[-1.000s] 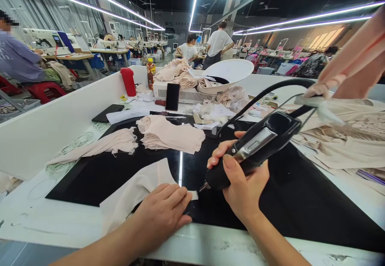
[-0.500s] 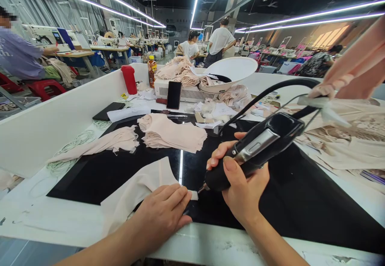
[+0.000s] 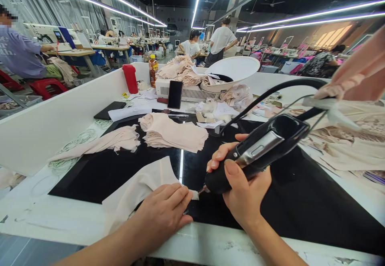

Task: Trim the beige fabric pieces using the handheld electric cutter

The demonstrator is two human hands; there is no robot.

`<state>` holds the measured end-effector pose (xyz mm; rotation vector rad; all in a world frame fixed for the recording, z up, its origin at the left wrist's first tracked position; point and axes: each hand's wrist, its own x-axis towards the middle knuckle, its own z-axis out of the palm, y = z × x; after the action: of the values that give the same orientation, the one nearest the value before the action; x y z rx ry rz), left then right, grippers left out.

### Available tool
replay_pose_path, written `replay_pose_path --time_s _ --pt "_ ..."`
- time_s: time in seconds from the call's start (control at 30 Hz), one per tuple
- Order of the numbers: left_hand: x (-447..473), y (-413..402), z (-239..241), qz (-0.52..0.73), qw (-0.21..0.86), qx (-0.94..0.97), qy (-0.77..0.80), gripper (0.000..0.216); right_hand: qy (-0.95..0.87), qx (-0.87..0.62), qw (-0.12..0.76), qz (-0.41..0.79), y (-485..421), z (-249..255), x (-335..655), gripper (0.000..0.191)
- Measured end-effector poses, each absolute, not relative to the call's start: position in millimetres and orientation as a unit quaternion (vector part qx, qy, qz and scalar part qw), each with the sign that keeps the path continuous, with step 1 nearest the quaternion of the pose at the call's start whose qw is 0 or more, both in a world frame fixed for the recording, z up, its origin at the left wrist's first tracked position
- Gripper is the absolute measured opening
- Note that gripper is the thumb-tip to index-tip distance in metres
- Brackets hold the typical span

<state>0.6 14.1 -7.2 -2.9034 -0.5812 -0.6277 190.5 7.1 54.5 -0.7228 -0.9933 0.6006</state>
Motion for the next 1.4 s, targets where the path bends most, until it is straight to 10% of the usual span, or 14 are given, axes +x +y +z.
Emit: replay_pose_path --time_s 1.4 --pt "-4.2 14.0 -8.8 -0.209 0.065 -0.956 -0.193 0.043 -0.462 -0.343 0.775 0.261 11.5 55.1 187.5 0.038"
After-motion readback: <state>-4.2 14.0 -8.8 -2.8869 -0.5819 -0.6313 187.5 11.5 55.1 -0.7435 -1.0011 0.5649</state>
